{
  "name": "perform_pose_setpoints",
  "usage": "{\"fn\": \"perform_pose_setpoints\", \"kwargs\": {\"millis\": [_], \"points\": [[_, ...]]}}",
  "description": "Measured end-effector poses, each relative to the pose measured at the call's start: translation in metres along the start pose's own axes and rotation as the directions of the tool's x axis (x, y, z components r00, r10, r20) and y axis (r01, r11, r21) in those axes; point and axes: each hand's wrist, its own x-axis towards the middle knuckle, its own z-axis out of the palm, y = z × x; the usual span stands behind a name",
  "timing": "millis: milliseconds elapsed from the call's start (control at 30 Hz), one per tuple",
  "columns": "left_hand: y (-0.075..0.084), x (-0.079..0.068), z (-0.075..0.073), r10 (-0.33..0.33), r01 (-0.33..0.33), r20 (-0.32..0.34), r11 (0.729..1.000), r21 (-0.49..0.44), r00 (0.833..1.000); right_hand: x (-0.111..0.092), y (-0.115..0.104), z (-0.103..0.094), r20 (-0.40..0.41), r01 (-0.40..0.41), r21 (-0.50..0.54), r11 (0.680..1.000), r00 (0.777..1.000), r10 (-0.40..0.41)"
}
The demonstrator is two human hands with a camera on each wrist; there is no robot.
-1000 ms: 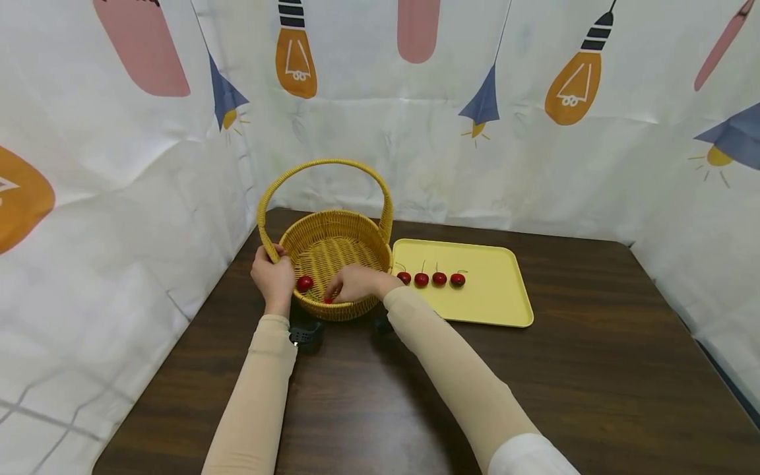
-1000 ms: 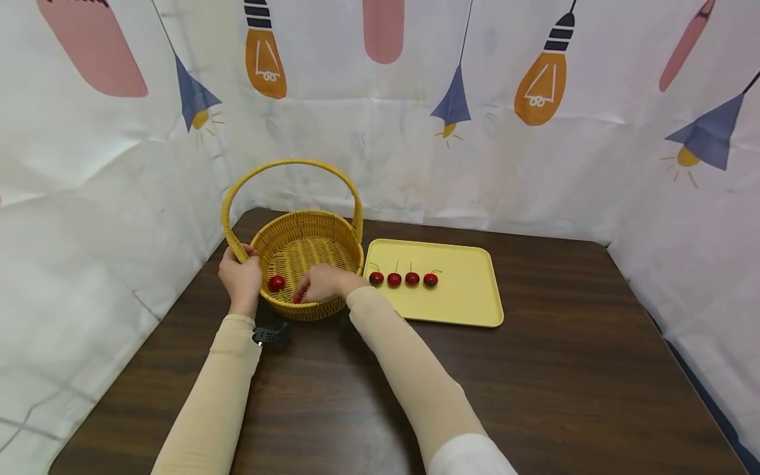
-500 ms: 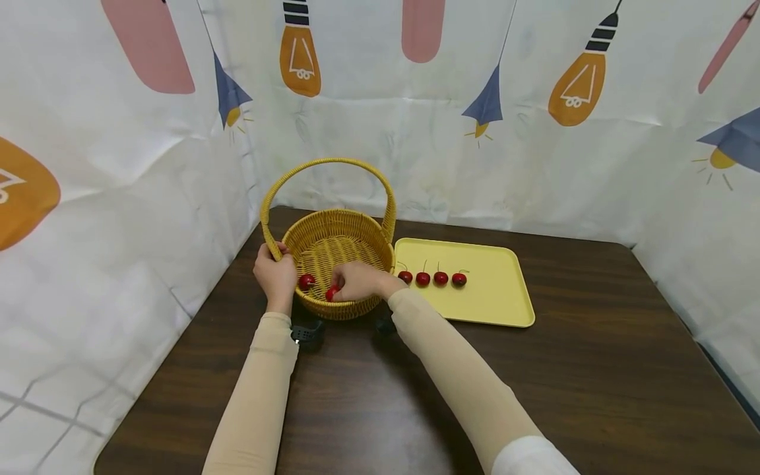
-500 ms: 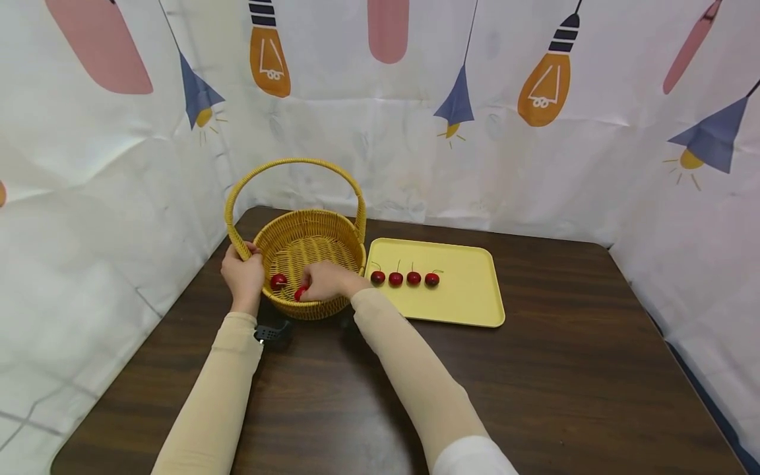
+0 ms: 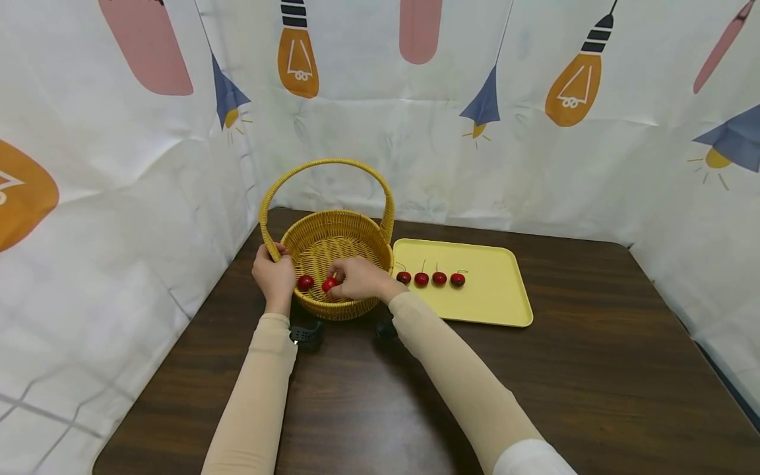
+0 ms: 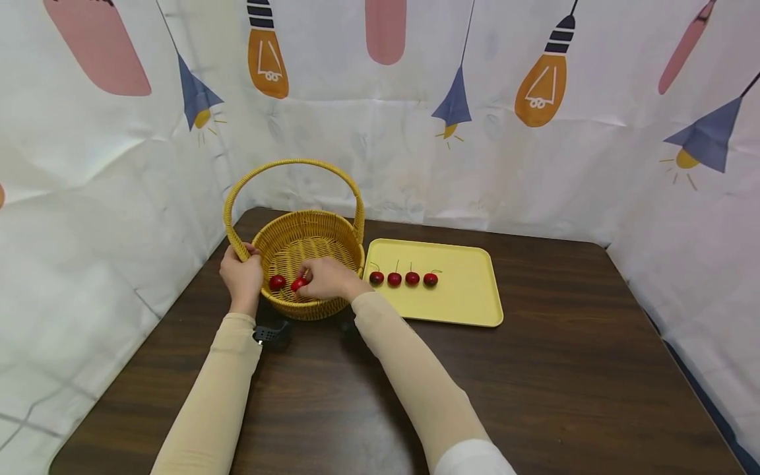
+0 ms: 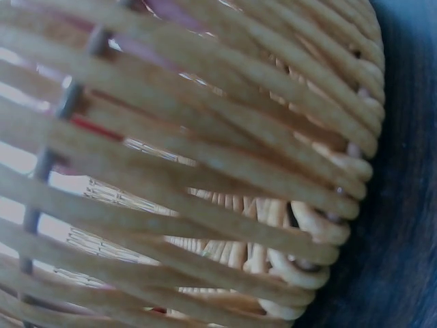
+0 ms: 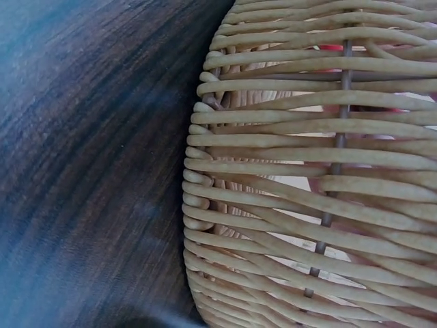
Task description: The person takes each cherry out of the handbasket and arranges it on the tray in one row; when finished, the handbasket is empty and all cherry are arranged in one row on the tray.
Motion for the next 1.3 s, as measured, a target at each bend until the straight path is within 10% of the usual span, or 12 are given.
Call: {"fn": "perform_pose_setpoints", "kwargs": {"millis": [200,500,1033,1300], "points": [[-0.001,0.000,0.000,-0.010,0.010,0.006,1.000,0.002,1.000,-0.005,0.000,0.003,-0.149,-0.011,0.000,1.000,0.989,0.010],[-0.003,0.000,0.004,0.000,0.000,0.028,1.000,-0.008,1.000,-0.016,0.003,0.006,-0.399,-0.003,0.143,0.990,0.915,0.060],[0.001,-0.003,0.003,-0.013,0.014,0.019,1.000,-0.025,1.000,-0.069,0.013,0.000,-0.515,0.153,0.425,0.892,0.851,0.099],[0.000,0.001,0.000,-0.005,0.006,0.015,0.999,-0.032,1.000,-0.087,0.018,-0.008,-0.585,0.184,0.387,0.903,0.807,0.086]]}}
